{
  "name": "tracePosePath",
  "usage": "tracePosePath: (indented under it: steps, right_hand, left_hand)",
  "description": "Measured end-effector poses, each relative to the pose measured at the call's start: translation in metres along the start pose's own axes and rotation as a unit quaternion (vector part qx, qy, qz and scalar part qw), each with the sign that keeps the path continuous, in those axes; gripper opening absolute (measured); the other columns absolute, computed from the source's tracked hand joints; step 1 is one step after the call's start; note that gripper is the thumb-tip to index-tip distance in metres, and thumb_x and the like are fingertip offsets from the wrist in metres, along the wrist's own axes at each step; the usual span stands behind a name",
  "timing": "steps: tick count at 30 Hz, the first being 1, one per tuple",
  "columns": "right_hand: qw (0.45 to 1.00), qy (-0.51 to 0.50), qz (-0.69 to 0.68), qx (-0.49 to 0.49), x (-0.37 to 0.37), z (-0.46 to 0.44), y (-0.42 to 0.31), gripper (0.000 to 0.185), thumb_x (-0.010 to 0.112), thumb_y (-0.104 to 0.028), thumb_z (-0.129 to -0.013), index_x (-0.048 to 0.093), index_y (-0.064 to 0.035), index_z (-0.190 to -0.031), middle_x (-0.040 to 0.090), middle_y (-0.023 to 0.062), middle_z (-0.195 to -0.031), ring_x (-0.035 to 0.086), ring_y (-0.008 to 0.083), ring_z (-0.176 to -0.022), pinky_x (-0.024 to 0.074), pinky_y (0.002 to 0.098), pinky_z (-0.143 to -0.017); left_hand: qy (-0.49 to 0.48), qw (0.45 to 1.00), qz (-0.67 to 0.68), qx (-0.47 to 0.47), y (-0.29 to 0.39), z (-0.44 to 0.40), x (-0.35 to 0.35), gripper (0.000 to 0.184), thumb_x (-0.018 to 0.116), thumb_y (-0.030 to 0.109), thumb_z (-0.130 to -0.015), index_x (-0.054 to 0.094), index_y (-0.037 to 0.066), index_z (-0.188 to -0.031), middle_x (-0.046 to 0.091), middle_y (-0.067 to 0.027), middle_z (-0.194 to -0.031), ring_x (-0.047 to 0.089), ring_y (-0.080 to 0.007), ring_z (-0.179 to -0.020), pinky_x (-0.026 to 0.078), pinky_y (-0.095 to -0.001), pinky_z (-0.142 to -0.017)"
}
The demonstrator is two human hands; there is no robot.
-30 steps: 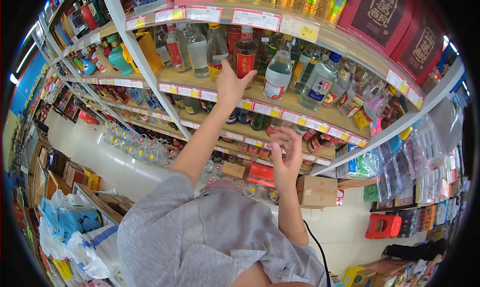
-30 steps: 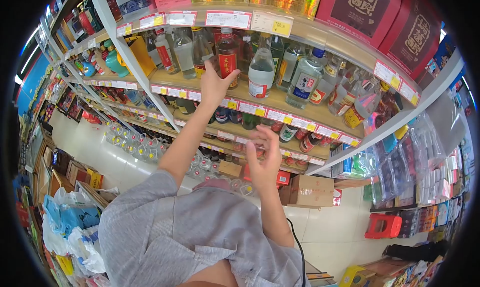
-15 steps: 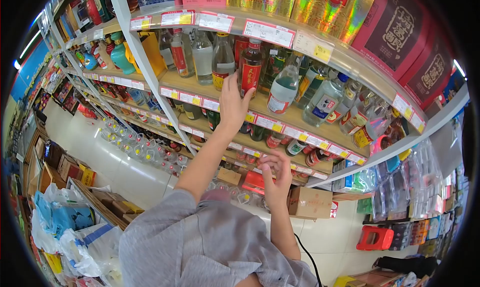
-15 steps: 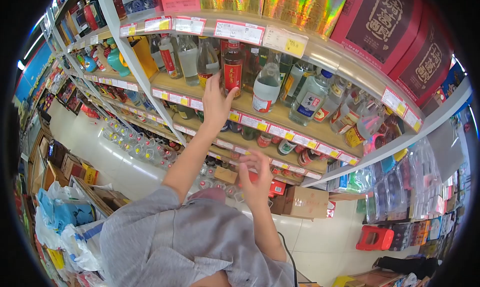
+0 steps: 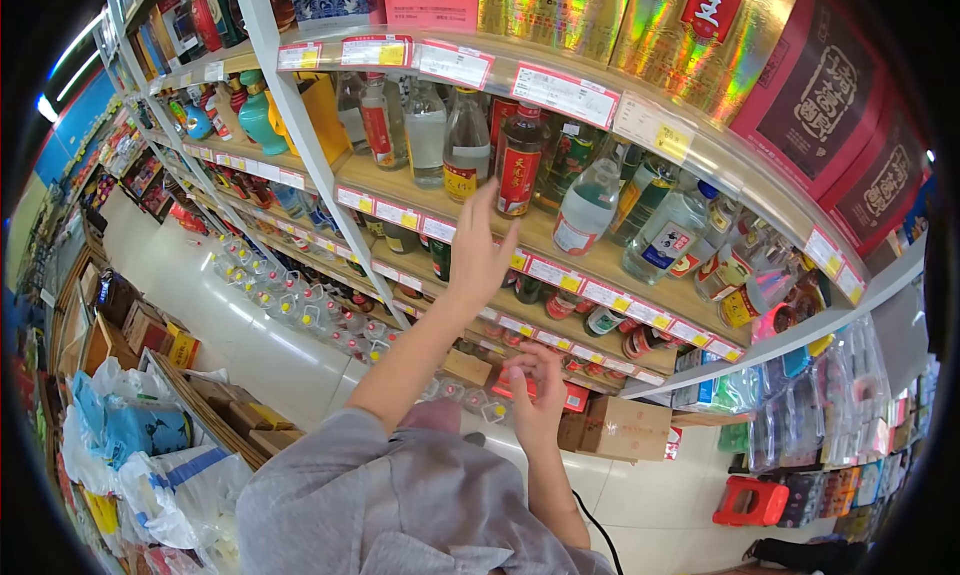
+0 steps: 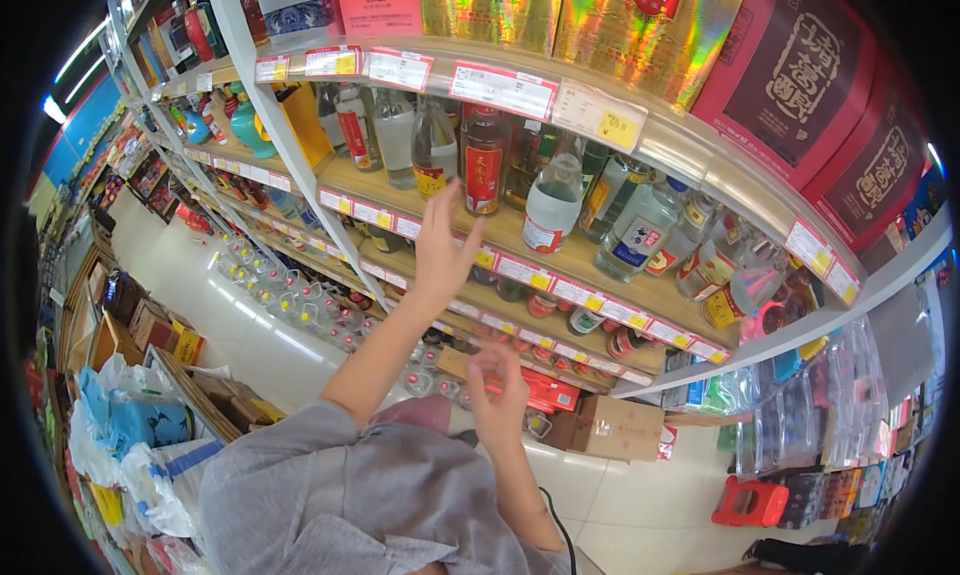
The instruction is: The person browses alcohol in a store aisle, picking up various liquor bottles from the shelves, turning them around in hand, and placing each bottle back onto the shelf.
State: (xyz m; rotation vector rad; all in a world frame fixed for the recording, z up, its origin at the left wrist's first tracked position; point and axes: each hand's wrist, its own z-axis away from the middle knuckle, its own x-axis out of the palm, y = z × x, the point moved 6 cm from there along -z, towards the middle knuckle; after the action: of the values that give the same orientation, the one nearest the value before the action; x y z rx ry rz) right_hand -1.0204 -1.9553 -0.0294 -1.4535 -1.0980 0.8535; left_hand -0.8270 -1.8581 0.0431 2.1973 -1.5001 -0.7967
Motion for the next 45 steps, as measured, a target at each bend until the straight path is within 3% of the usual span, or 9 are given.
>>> tracePosePath:
  steps: [6,8,11,20,25,30,32,39,45]
  right_hand:
    - [0.982,0.053,-0.162,0.081,0.001,-0.004,0.054,0.040,0.049,-0.030,-0.103,0.051,-0.0014,-0.132,0.065,0.0137,-0.115,0.064,0.0211,-0.101,0.0509,0.0336,-0.089]
    - [0.946,0.054,-0.287,0.142,0.007,-0.007,0.099,0.052,0.039,-0.043,-0.105,0.048,-0.0032,-0.138,0.061,0.0158,-0.126,0.061,0.0243,-0.111,0.0482,0.0369,-0.095]
    - [0.865,0.005,-0.425,0.266,0.031,0.009,0.148,0.072,0.026,-0.064,-0.101,0.042,-0.0147,-0.151,0.045,0.0145,-0.153,0.046,0.0315,-0.136,0.0394,0.0463,-0.106]
    - [0.791,-0.053,-0.511,0.332,0.041,0.048,0.250,0.075,0.029,-0.070,-0.097,0.043,-0.0194,-0.150,0.041,0.0132,-0.156,0.039,0.0348,-0.142,0.0319,0.0494,-0.112]
    - [0.791,-0.106,-0.471,0.376,0.044,0.059,0.301,0.075,0.030,-0.072,-0.096,0.044,-0.0205,-0.149,0.040,0.0133,-0.157,0.037,0.0358,-0.143,0.0304,0.0502,-0.114]
    - [0.743,0.047,-0.438,0.503,0.016,0.140,0.442,0.067,0.039,-0.067,-0.096,0.054,-0.0184,-0.139,0.049,0.0136,-0.150,0.049,0.0300,-0.135,0.0416,0.0462,-0.106]
    - [0.736,0.079,-0.403,0.539,0.008,0.162,0.458,0.066,0.040,-0.066,-0.096,0.055,-0.0177,-0.138,0.051,0.0136,-0.148,0.051,0.0294,-0.133,0.0428,0.0456,-0.105]
    - [0.814,-0.106,-0.127,0.557,0.054,0.179,0.453,0.062,0.043,-0.063,-0.095,0.058,-0.0150,-0.132,0.057,0.0134,-0.140,0.057,0.0274,-0.126,0.0469,0.0436,-0.100]
    - [0.877,-0.264,0.150,0.372,0.084,0.178,0.480,0.060,0.046,-0.060,-0.095,0.061,-0.0128,-0.128,0.063,0.0132,-0.134,0.062,0.0258,-0.120,0.0504,0.0418,-0.095]
  left_hand:
    - [-0.201,0.949,0.201,-0.139,0.038,0.123,-0.032,0.056,0.066,0.015,-0.091,0.046,-0.003,-0.140,0.055,-0.0215,-0.137,0.054,-0.0362,-0.127,0.042,-0.0445,-0.106]
    - [-0.274,0.935,0.220,-0.041,0.060,0.154,-0.035,0.064,0.068,0.021,-0.089,0.044,-0.002,-0.143,0.048,-0.0233,-0.145,0.046,-0.0390,-0.135,0.035,-0.0468,-0.113]
    - [-0.377,0.906,0.187,-0.046,0.048,0.208,-0.014,0.076,0.070,0.030,-0.085,0.040,-0.002,-0.147,0.038,-0.0237,-0.154,0.035,-0.0413,-0.143,0.028,-0.0498,-0.118]
    - [-0.486,0.868,0.095,-0.030,0.037,0.246,0.006,0.086,0.073,0.032,-0.082,0.033,0.003,-0.153,0.026,-0.0224,-0.160,0.026,-0.0441,-0.146,0.023,-0.0540,-0.119]
    - [-0.529,0.843,0.095,-0.036,0.031,0.274,0.012,0.083,0.071,0.035,-0.086,0.032,0.008,-0.154,0.025,-0.0207,-0.160,0.029,-0.0430,-0.145,0.025,-0.0541,-0.119]
    - [-0.645,0.725,0.217,-0.104,0.054,0.313,0.009,0.086,0.069,0.035,-0.090,0.023,0.012,-0.158,0.029,-0.0204,-0.159,0.033,-0.0408,-0.143,0.030,-0.0521,-0.118]
    - [-0.653,0.721,0.207,-0.105,0.041,0.330,0.005,0.087,0.068,0.036,-0.090,0.021,0.013,-0.159,0.033,-0.0197,-0.157,0.036,-0.0393,-0.142,0.032,-0.0482,-0.118]
    - [-0.648,0.738,0.130,-0.139,-0.018,0.319,-0.033,0.082,0.068,0.036,-0.090,0.026,0.011,-0.156,0.036,-0.0203,-0.154,0.038,-0.0402,-0.140,0.035,-0.0474,-0.116]
    - [-0.582,0.789,0.142,-0.136,-0.049,0.301,-0.071,0.075,0.070,0.037,-0.090,0.037,0.008,-0.151,0.042,-0.0216,-0.151,0.044,-0.0408,-0.136,0.038,-0.0469,-0.113]
